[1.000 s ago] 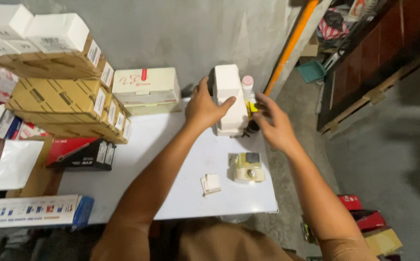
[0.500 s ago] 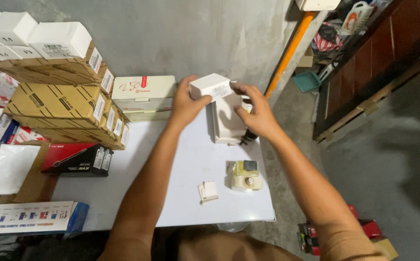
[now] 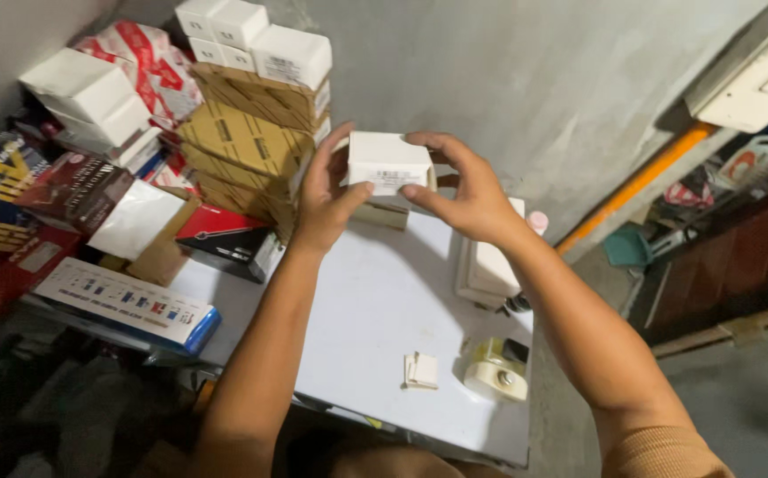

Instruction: The person sorts and stacks cardboard parts boxes on a white table, moving boxes one at a time into piles and repositioning them. They open a small white box, handle a small bottle and loose parts, reach into a lower shelf to retrieve a box, and continue stacking boxes on the table.

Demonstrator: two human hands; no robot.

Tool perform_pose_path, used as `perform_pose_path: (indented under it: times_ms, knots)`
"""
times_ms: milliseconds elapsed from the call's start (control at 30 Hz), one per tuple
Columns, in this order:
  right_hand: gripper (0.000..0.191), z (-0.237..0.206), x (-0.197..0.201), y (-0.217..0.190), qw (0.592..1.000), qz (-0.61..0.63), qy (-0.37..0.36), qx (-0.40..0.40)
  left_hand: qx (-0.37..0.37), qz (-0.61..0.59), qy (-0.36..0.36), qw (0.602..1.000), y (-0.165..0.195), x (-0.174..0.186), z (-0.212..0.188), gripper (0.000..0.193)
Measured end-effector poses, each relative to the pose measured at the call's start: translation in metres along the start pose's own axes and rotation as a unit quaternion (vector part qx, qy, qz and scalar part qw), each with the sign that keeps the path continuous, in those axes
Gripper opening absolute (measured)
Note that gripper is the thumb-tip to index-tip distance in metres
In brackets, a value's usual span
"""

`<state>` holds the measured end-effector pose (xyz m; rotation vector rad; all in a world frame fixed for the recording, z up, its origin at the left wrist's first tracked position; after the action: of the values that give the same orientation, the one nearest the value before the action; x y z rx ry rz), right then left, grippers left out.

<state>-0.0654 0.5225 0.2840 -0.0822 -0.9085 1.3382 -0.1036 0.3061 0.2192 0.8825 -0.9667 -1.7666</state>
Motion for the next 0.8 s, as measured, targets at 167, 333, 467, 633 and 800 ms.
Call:
perform_pose_path:
  times_ms: [167,333,467,633,800]
  knots:
    - [0.055,0.057,-0.04,0.03,0.995,0.068,0.073,0.011,-0.097,0.019,0.138,0.985,0.014,0.031,-0.022,0.061]
    - [0.052,0.143,-0.056,0.071,0.984,-0.022,0.156,0.084,-0.02,0.082,0.191,0.978,0.007,0.044,-0.056,0.036]
    - [0.052,0.18,-0.071,0.086,0.971,-0.153,0.162,0.089,0.004,0.063,0.19,0.98,-0.011,0.048,-0.077,0.021]
    - [0.053,0.185,-0.086,0.079,0.924,-0.308,0.183,0.131,0.0,0.033,0.2,0.979,-0.021,0.075,-0.098,0.016]
    - [0.051,0.185,-0.094,0.079,0.943,-0.284,0.164,0.063,0.009,0.012,0.214,0.977,-0.019,0.085,-0.101,0.014]
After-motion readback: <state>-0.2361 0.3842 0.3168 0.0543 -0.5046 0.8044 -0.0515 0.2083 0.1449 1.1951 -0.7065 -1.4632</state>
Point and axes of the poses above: each hand's wrist, its own z-axis towards the middle knuckle, its own x-axis out of the back of the hand, y = z × x, the point moved 2 cm from there along z, towards the middle knuckle, and after that the axes turned 13 degrees about x, right-handed, at the moved point
